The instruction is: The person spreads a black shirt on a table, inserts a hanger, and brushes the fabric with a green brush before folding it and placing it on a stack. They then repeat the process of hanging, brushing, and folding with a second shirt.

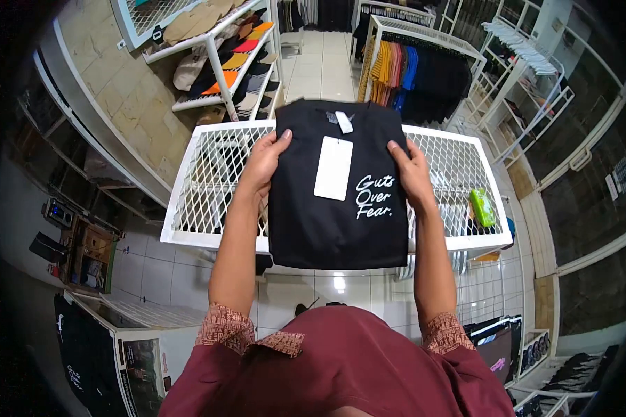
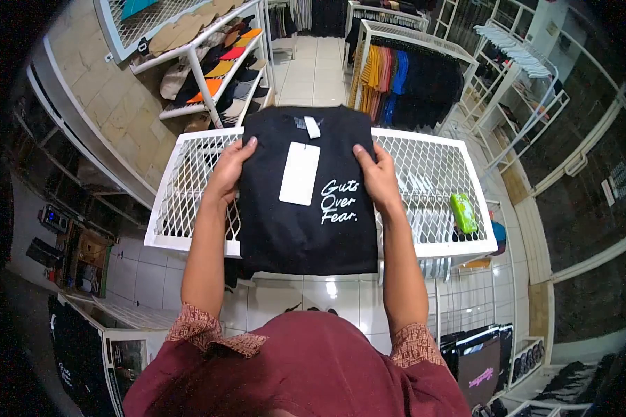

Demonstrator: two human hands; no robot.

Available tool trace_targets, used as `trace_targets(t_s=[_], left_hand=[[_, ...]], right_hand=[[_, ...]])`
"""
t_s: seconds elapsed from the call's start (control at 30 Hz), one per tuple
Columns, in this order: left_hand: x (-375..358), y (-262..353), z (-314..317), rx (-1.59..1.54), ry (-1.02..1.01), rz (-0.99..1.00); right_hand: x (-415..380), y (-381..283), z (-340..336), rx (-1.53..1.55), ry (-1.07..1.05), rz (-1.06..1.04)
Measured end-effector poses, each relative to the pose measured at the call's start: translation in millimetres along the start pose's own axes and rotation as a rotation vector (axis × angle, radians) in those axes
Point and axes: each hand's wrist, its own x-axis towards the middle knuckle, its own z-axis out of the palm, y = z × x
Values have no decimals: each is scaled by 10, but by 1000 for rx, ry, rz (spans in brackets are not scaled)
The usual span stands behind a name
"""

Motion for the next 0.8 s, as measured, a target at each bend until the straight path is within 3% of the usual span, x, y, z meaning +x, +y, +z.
trace_targets(t_s=[0.07, 0.17, 0.27, 0.33, 0.4, 0.47, 0.53, 0.6, 0.67, 0.7, 0.73, 0.8], left_hand=[[273, 180, -12, 29, 3, 84], [885, 298, -105, 159, -6, 130], [1421, -188, -397, 311, 71, 111], [1566, -614, -631, 680, 73, 65], [1085, -690, -568, 797, 78, -66], [237, -467, -328, 647, 92, -215], [-343, -470, -387, 587, 44, -173], [-883, -552, -434, 613, -8, 9], [-1295, -575, -326, 764, -60, 300], [-1402, -624, -334, 888, -47, 369], [-1408, -617, -358, 888, -47, 367], [-1387, -560, -422, 1080, -61, 364]], right_hand=[[210, -246, 39, -43, 56, -110], [914, -116, -145, -112, 53, -84], [1319, 416, -290, -339, 154, -73], [1340, 915, -550, -658, 45, 214], [677, 610, -411, -615, 37, 363], [358, 861, -640, -492, 14, 314], [-265, 401, -553, -383, -17, 426], [-718, 294, -528, -260, -48, 268], [-1059, 105, -448, -350, -147, 200], [-1140, 127, -398, -438, -187, 31], [-1147, 85, -384, -438, -188, 32], [-1104, -76, -343, -716, -344, -12]])
